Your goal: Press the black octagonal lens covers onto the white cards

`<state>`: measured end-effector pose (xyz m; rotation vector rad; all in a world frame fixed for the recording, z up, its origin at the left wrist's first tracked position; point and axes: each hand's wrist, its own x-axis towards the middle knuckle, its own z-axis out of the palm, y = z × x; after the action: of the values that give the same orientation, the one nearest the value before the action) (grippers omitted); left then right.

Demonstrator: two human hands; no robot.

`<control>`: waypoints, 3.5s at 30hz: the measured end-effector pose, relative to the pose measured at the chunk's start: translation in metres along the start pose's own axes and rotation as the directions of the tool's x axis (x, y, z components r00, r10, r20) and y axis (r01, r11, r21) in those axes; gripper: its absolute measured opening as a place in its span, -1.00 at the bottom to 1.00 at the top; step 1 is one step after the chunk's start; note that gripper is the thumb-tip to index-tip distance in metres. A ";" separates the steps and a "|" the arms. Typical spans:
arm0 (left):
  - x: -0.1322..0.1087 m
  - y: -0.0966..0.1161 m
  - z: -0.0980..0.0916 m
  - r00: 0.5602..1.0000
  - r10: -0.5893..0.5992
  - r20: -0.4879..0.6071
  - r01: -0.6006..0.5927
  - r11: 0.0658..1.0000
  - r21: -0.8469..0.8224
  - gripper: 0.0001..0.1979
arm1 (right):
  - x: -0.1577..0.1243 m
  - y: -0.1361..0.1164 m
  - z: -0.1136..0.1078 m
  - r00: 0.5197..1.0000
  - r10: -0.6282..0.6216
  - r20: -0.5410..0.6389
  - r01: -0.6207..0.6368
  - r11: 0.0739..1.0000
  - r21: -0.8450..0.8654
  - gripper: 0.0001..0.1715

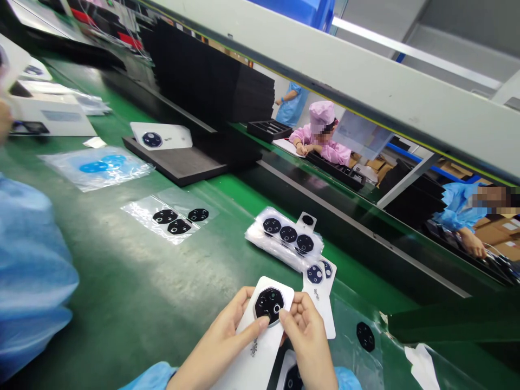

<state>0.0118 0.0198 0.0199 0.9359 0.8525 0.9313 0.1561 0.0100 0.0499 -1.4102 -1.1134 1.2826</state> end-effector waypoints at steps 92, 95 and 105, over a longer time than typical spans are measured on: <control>-0.001 0.040 0.002 0.996 -0.030 0.088 0.041 0.992 -0.121 -0.71 | 0.008 -0.004 -0.018 0.970 0.108 0.219 -0.154 0.966 0.206 -0.66; -0.002 0.041 0.005 0.997 -0.011 0.074 0.015 0.998 -0.060 -0.66 | 0.010 0.000 -0.018 0.961 0.108 0.255 -0.172 0.954 0.245 -0.67; -0.004 0.036 0.006 0.997 0.035 0.062 -0.038 0.998 0.046 -0.64 | 0.014 0.002 -0.017 0.949 0.054 0.310 -0.123 0.970 0.209 -0.65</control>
<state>0.0062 0.0246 0.0560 1.0186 0.8104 0.9129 0.1738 0.0222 0.0464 -1.1292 -1.0703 1.6772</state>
